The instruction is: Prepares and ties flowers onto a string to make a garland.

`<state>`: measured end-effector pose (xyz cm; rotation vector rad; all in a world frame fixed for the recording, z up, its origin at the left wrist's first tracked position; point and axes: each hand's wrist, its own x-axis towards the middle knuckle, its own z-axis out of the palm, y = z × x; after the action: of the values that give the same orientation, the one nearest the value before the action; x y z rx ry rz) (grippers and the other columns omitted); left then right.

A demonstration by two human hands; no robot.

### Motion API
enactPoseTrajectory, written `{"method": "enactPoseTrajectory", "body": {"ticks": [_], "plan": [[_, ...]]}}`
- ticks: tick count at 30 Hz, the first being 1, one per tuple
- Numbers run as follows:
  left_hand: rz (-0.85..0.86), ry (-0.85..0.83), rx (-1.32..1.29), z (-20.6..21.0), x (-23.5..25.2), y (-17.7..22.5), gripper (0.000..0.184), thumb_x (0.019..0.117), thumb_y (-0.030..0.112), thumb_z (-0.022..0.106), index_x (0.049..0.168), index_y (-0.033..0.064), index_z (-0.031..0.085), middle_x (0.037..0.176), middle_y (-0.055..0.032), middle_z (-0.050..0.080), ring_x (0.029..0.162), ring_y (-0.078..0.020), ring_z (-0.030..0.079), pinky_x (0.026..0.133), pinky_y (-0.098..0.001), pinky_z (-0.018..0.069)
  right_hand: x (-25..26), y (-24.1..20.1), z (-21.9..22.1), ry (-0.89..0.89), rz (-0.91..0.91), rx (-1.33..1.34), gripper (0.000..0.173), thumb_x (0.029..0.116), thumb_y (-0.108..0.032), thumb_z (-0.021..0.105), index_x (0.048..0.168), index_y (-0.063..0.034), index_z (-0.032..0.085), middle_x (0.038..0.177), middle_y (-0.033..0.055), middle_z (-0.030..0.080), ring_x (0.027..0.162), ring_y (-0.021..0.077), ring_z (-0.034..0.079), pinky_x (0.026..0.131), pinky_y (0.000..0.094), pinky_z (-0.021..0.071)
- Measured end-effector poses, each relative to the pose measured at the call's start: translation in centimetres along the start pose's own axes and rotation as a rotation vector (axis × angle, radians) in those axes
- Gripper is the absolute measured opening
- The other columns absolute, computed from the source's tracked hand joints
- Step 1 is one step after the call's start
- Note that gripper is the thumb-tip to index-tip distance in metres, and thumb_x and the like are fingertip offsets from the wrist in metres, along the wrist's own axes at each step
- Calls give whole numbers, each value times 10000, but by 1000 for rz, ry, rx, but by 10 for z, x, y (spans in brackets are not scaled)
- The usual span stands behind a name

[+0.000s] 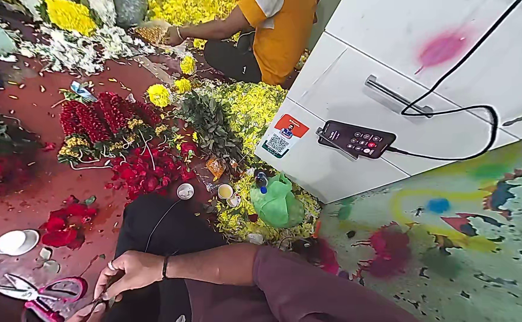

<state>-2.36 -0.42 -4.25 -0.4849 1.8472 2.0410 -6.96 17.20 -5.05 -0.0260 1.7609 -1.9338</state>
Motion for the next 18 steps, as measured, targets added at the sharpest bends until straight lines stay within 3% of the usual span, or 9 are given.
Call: {"method": "enactPoseTrajectory", "body": {"ticks": [6, 11, 14, 18], "plan": [[25, 38, -2, 5, -3, 3, 178, 923, -46, 575, 965, 109, 652, 811, 91, 683, 590, -16, 576, 529, -194, 506, -3, -2, -2, 24, 76, 83, 105, 934, 34, 649, 988, 47, 738, 792, 97, 716, 550, 97, 586, 506, 265, 490], [49, 92, 52, 2, -6, 8, 136, 922, 53, 644, 1020, 31, 735, 959, -44, 728, 703, -113, 626, 594, -272, 528, -3, 0, 3, 49, 60, 11, 129, 918, -70, 692, 987, 26, 744, 801, 79, 724, 617, 122, 652, 560, 285, 559], [71, 90, -30, -1, 0, -1, 102, 947, 92, 672, 988, 26, 738, 908, -44, 714, 650, -105, 591, 563, -261, 498, 2, 10, 2, 65, 53, -2, 151, 871, -41, 743, 1003, 31, 723, 848, 104, 735, 653, 154, 679, 574, 300, 581], [19, 96, -79, -1, 4, -5, 120, 920, 59, 724, 1029, 6, 729, 956, -98, 736, 748, -156, 661, 619, -291, 538, 2, 18, -4, 65, 6, 50, 195, 868, 4, 749, 1055, 58, 730, 888, 147, 748, 694, 185, 700, 612, 312, 598]]}}
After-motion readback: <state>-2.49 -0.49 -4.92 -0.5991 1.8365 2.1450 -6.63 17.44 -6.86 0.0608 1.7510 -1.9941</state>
